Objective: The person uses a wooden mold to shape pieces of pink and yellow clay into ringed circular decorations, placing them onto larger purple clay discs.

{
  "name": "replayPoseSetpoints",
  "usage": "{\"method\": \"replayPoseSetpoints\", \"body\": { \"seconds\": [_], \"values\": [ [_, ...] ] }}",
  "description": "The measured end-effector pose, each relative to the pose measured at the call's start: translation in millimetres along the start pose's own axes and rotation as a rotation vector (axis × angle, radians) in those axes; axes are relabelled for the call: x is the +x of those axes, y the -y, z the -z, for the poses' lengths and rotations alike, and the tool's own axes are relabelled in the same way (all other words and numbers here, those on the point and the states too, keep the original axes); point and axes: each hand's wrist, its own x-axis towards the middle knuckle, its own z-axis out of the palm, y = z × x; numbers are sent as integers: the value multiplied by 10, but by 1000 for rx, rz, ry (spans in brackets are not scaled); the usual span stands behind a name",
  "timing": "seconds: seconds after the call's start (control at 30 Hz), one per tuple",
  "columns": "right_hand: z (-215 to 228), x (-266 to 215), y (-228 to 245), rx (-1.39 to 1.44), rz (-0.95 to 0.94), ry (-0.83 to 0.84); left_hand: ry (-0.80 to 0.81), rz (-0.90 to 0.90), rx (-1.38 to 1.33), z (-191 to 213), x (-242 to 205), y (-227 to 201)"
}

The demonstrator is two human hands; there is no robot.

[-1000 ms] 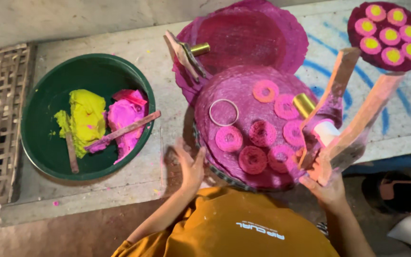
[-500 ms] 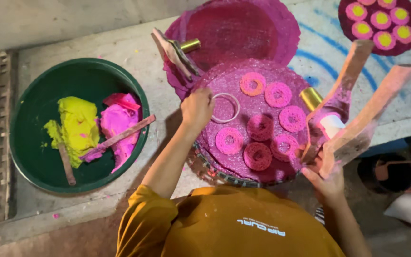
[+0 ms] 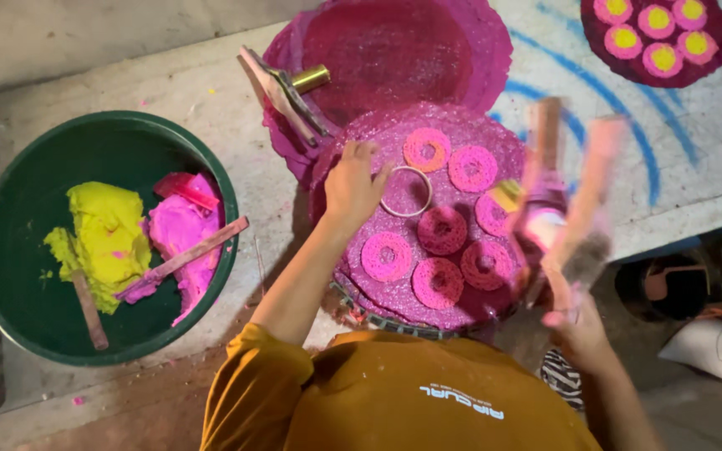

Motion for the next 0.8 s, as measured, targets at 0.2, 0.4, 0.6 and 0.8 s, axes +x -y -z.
{"method": "replayPoseSetpoints", "body": {
  "seconds": [0.2, 0.4, 0.6, 0.8],
  "values": [
    [-153, 466, 154, 555, -592, 600, 694, 60, -2190, 418, -98, -495],
    [230, 1014, 473, 191, -723, 730, 424, -333, -2158, 411, -14, -530],
    [531, 1827, 680, -127, -860, 617, 195, -326, -2439, -106, 569, -310],
    [166, 2095, 692, -693, -936, 389, 116, -258, -2651, -233, 695, -53]
  ]
}}
